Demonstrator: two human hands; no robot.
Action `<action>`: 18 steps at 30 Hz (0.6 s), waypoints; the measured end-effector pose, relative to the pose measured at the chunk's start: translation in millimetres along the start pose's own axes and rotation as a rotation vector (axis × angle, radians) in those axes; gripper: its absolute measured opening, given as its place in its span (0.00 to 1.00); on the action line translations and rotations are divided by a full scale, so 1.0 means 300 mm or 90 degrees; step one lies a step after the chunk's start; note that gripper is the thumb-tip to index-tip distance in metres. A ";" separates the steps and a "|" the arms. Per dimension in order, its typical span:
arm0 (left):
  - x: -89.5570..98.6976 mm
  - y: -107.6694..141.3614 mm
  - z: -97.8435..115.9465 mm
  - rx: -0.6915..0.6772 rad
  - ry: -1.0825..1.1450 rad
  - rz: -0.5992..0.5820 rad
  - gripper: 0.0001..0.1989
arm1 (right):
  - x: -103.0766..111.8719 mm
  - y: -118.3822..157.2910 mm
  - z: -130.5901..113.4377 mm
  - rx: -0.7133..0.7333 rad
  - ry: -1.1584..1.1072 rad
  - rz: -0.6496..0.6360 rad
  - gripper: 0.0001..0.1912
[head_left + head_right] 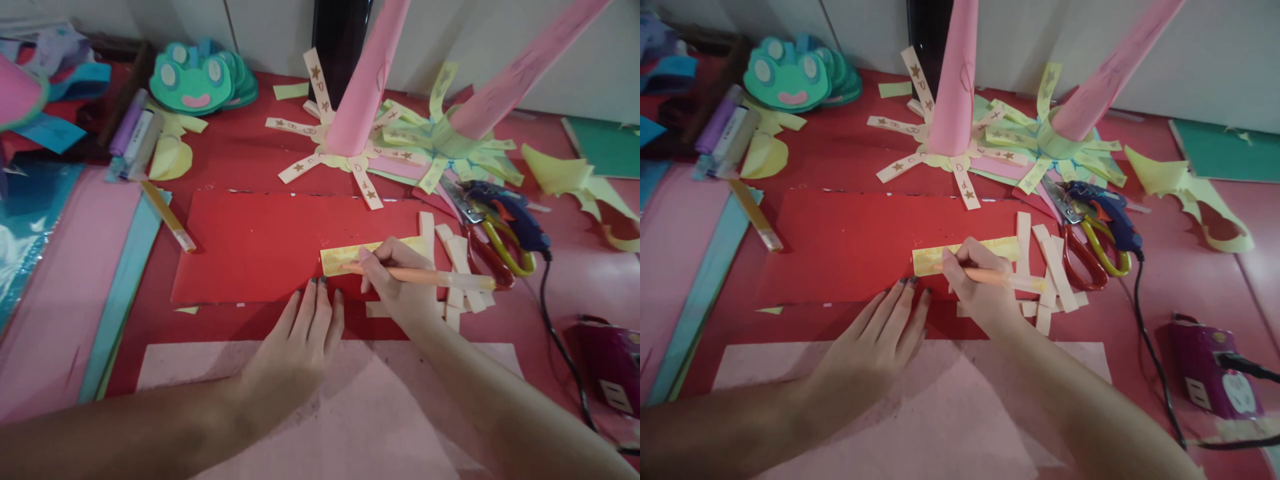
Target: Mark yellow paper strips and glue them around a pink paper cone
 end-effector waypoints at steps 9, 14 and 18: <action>-0.002 0.001 0.002 -0.004 -0.001 -0.002 0.19 | 0.011 -0.007 -0.013 -0.004 0.006 0.023 0.18; -0.003 0.004 0.001 0.001 0.002 -0.001 0.19 | 0.005 -0.009 -0.012 -0.009 -0.013 0.008 0.18; -0.005 0.003 0.001 0.000 0.003 0.002 0.19 | 0.002 -0.003 -0.002 -0.012 -0.022 0.002 0.18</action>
Point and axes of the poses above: each hand's wrist, its own y-axis away from the middle knuckle, its own x-axis out of the back of the hand, z = x × y, the point moved 7 cm from there along -y, towards the middle knuckle, and after that the axes turned 3 degrees about x, right-handed, at the moved point
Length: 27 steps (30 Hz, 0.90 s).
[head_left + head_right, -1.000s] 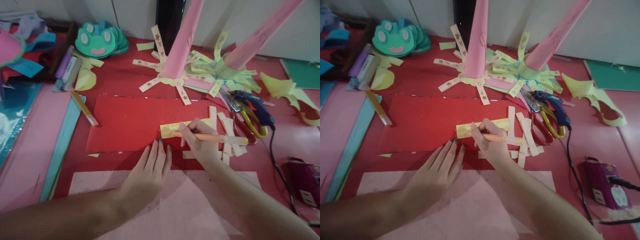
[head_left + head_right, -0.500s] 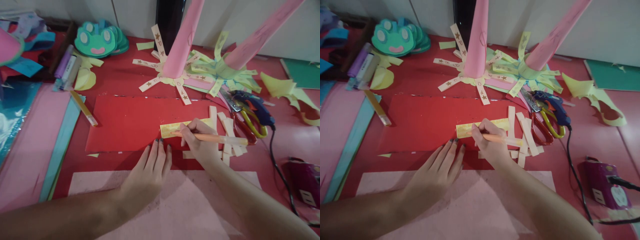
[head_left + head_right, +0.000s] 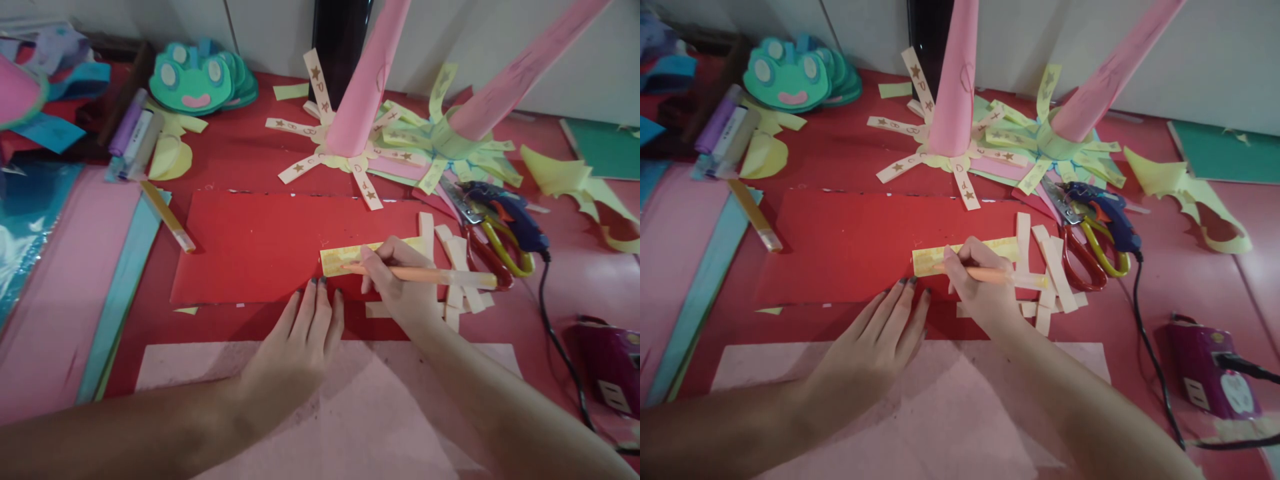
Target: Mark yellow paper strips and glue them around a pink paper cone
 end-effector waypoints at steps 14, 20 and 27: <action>0.000 0.000 0.000 -0.004 -0.015 -0.009 0.19 | -0.006 0.002 0.015 -0.019 -0.017 -0.017 0.17; 0.004 -0.004 -0.003 -0.002 -0.015 -0.003 0.19 | -0.005 0.002 0.017 -0.018 -0.015 -0.015 0.16; 0.005 -0.001 0.000 0.000 -0.013 0.000 0.19 | -0.004 0.004 0.019 -0.014 -0.015 -0.010 0.17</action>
Point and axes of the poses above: each hand's wrist, its own y-axis away from the middle knuckle, its own x-axis out of the back of the hand, z = x × y, the point moved 7 cm from there along -y, towards the middle knuckle, and after that the axes turned 3 degrees about x, right-handed, at the moved point
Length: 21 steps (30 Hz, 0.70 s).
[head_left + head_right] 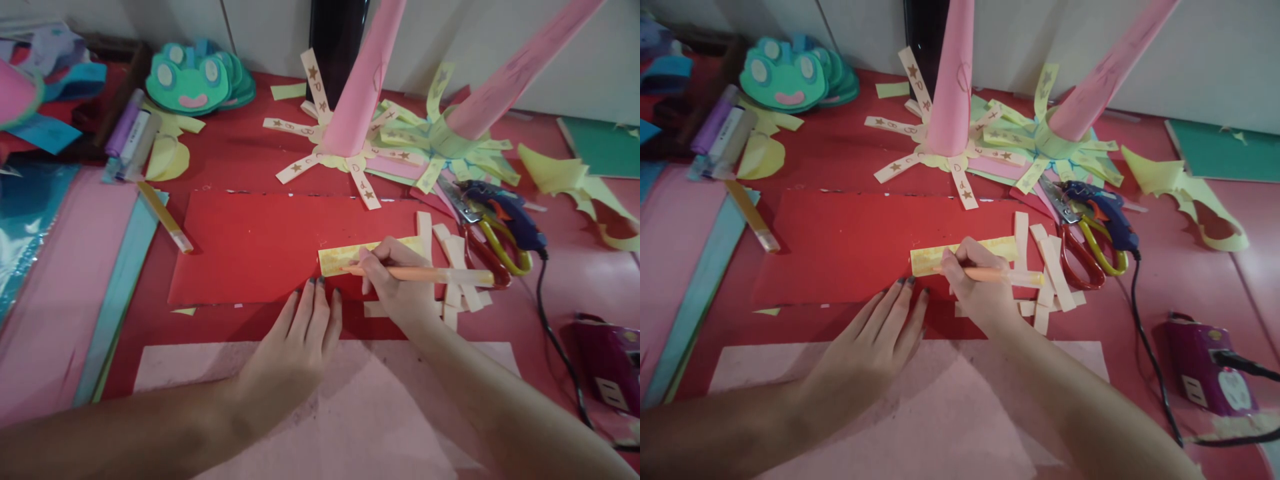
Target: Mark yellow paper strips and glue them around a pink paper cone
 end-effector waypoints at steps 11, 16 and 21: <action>-0.005 -0.003 0.002 -0.002 0.013 -0.002 0.19 | 0.012 -0.008 -0.023 0.019 0.011 0.030 0.17; -0.010 0.001 0.001 -0.002 0.015 -0.007 0.19 | 0.014 -0.009 -0.021 0.020 0.013 0.032 0.17; -0.005 0.000 0.000 0.000 0.009 -0.003 0.19 | 0.006 -0.008 -0.017 0.015 0.022 0.019 0.17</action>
Point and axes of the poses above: each hand's wrist, its own y-axis away from the middle knuckle, its own x-axis out of the back of the hand, z = x × y, the point moved 7 cm from there along -y, towards the middle knuckle, and after that the axes turned 3 degrees about x, right-handed, at the moved point
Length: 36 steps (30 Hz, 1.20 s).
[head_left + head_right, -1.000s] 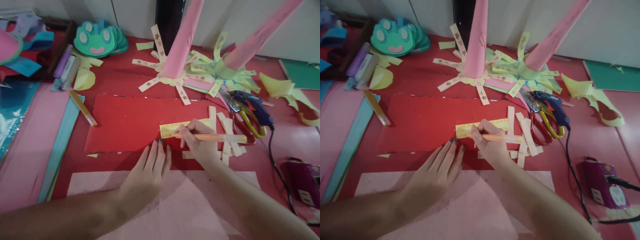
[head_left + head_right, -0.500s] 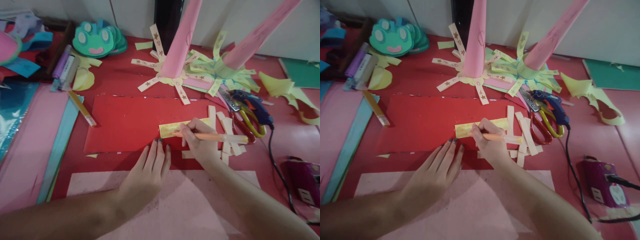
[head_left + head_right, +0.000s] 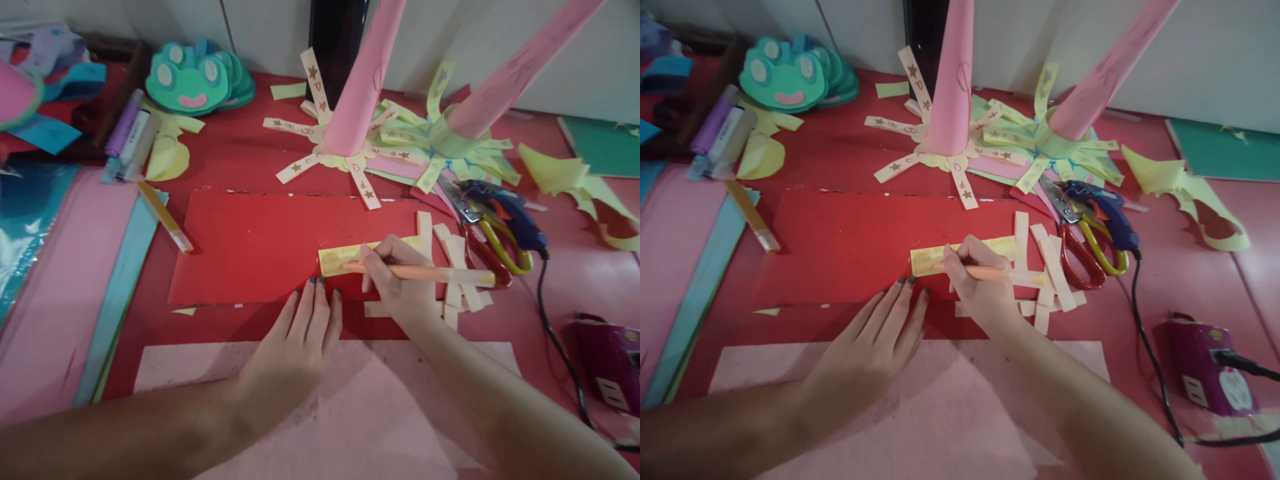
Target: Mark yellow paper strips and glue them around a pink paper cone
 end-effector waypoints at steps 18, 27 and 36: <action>0.002 0.000 0.000 -0.004 -0.002 0.000 0.19 | -0.001 0.001 0.003 -0.009 -0.039 -0.005 0.17; 0.001 -0.001 -0.002 -0.001 0.003 -0.006 0.19 | -0.004 0.004 0.006 -0.030 -0.023 -0.016 0.17; -0.001 0.001 -0.003 0.007 0.016 -0.012 0.19 | 0.004 0.004 0.012 -0.009 -0.035 -0.009 0.16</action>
Point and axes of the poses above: each hand's wrist, its own y-axis away from the middle knuckle, its own x-axis out of the back of the hand, z = x × y, the point moved 7 cm from there along -y, towards the middle knuckle, and after that the axes turned 3 degrees about x, right-handed, at the moved point
